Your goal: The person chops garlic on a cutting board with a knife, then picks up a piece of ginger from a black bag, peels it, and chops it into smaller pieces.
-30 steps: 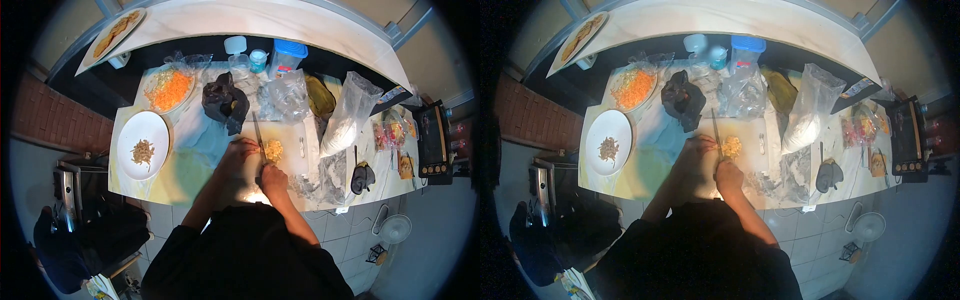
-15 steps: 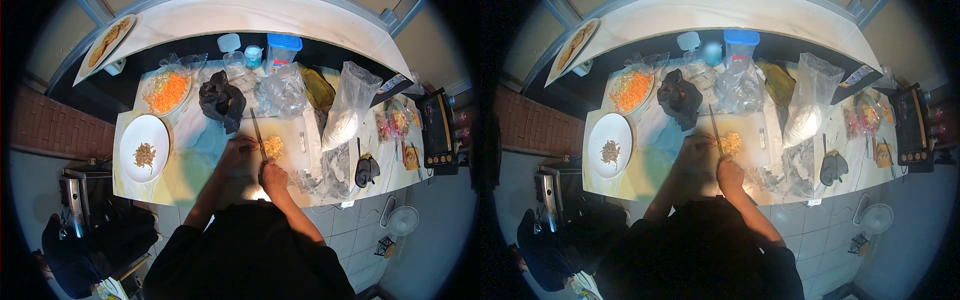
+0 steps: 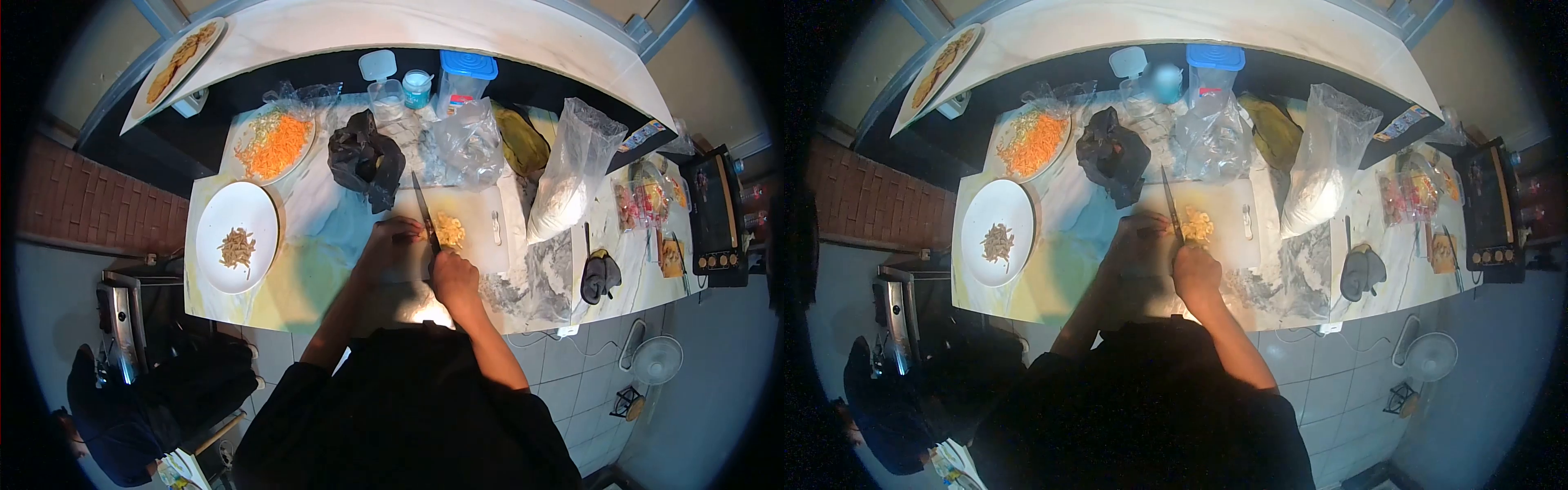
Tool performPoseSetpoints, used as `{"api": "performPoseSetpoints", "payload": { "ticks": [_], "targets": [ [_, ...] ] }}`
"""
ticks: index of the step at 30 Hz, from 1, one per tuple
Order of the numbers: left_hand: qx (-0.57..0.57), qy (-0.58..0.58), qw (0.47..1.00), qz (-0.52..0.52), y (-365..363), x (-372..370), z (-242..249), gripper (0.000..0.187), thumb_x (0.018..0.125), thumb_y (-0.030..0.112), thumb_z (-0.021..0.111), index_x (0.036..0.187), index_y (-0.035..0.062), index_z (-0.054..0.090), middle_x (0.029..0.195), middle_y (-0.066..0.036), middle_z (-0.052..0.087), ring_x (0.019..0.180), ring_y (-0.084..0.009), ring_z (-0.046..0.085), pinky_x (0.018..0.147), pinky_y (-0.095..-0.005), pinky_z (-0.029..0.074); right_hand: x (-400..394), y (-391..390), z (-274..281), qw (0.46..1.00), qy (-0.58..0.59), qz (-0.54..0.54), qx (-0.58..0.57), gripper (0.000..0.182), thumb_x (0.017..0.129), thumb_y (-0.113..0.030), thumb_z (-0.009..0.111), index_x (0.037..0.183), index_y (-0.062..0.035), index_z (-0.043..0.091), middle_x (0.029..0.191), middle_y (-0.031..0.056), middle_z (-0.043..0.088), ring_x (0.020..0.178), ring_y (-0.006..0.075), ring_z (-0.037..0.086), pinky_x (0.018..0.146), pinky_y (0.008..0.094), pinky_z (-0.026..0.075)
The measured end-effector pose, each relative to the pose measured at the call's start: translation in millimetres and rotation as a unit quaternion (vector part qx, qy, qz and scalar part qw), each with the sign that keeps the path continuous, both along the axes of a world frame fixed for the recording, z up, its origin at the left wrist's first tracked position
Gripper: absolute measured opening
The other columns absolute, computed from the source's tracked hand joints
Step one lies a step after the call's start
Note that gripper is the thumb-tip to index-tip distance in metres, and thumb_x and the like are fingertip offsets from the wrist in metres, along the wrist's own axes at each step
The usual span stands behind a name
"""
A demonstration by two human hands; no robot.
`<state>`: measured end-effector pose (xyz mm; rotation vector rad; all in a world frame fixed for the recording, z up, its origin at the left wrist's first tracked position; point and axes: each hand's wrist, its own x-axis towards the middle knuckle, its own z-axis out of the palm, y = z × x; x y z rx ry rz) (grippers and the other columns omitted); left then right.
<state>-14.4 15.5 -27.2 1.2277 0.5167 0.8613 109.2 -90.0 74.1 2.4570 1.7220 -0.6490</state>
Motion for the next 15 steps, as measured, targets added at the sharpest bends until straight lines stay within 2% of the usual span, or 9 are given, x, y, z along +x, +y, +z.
{"api": "performPoseSetpoints", "payload": {
  "ticks": [1,3,4,5,6,8,10,12,15],
  "targets": [
    [-0.001,-0.001,1.000,0.002,0.5,-0.4,0.7,0.022,0.068,-0.013,0.066,0.089,-0.0037,0.065,0.095,-0.010,0.065,0.085,-0.0171,0.064,0.074,-0.0254,0.054,-1.0,-1.1,-3.2,1.000,-0.001,-0.004,0.003,0.014,0.080,-0.012,0.058,0.088,-0.0020,0.063,0.088,0.0153,0.066,0.083,0.0288,0.066,0.070,0.0377,0.054],
    [-0.110,-0.015,0.994,-0.009,-0.4,-1.1,0.4,0.024,0.068,-0.013,0.066,0.090,-0.0025,0.065,0.096,-0.010,0.064,0.088,-0.0172,0.063,0.075,-0.0258,0.053,-3.4,-3.5,-5.2,1.000,-0.002,-0.007,0.004,0.014,0.080,-0.012,0.057,0.088,-0.0014,0.063,0.088,0.0158,0.066,0.082,0.0288,0.067,0.070,0.0378,0.054],
    [-0.111,-0.016,0.994,-0.008,0.1,-0.2,-1.4,0.024,0.068,-0.013,0.066,0.090,-0.0025,0.065,0.096,-0.010,0.064,0.088,-0.0172,0.063,0.075,-0.0258,0.053,-4.9,-3.9,-5.0,1.000,-0.010,-0.011,0.011,0.014,0.080,-0.012,0.057,0.088,-0.0009,0.062,0.088,0.0160,0.066,0.082,0.0287,0.067,0.069,0.0377,0.054],
    [0.073,0.029,0.997,0.019,1.2,1.1,-2.6,0.024,0.068,-0.013,0.066,0.090,-0.0020,0.065,0.094,-0.011,0.064,0.088,-0.0180,0.063,0.074,-0.0262,0.053,-6.0,-4.2,-4.9,1.000,-0.017,-0.014,0.020,0.014,0.081,-0.011,0.056,0.087,-0.0004,0.062,0.088,0.0161,0.066,0.081,0.0287,0.067,0.069,0.0376,0.054],
    [0.254,0.074,0.963,0.044,1.2,1.9,0.5,0.024,0.069,-0.012,0.066,0.090,-0.0014,0.065,0.093,-0.011,0.064,0.087,-0.0189,0.064,0.073,-0.0267,0.053,-6.2,-6.5,-9.1,1.000,-0.017,-0.012,0.019,0.014,0.081,-0.011,0.056,0.087,-0.0004,0.062,0.088,0.0161,0.066,0.081,0.0287,0.067,0.069,0.0376,0.054],
    [0.228,0.060,0.971,0.049,-2.4,2.6,6.7,0.023,0.069,-0.012,0.067,0.089,-0.0012,0.065,0.092,-0.011,0.065,0.085,-0.0197,0.064,0.071,-0.0272,0.053,-4.9,-11.2,-22.6,0.997,-0.034,0.020,0.066,0.015,0.081,-0.012,0.055,0.088,0.0002,0.062,0.087,0.0160,0.066,0.081,0.0280,0.067,0.068,0.0371,0.054],
    [0.201,0.047,0.977,0.051,-2.7,3.2,7.4,0.023,0.069,-0.011,0.067,0.089,-0.0009,0.066,0.091,-0.012,0.066,0.083,-0.0206,0.065,0.070,-0.0276,0.054,-4.2,-10.7,-25.7,0.997,-0.040,0.022,0.056,0.015,0.082,-0.012,0.055,0.088,0.0001,0.061,0.085,0.0151,0.066,0.080,0.0279,0.067,0.067,0.0369,0.054],
    [0.258,0.064,0.962,0.068,-0.7,4.3,4.2,0.021,0.070,-0.010,0.068,0.089,-0.0004,0.066,0.089,-0.012,0.066,0.080,-0.0200,0.065,0.068,-0.0270,0.054,-4.8,-11.2,-27.3,0.998,-0.045,0.022,0.046,0.016,0.083,-0.012,0.054,0.089,0.0000,0.061,0.083,0.0143,0.066,0.078,0.0277,0.067,0.067,0.0367,0.054],
    [0.258,0.092,0.960,0.062,-0.6,3.0,9.6,0.021,0.070,-0.009,0.068,0.089,0.0000,0.066,0.089,-0.010,0.066,0.081,-0.0181,0.065,0.068,-0.0266,0.054,-6.5,-12.3,-31.8,0.997,-0.042,0.011,0.060,0.015,0.082,-0.012,0.053,0.087,0.0006,0.061,0.078,0.0142,0.066,0.073,0.0268,0.068,0.063,0.0352,0.054]
  ]
}}
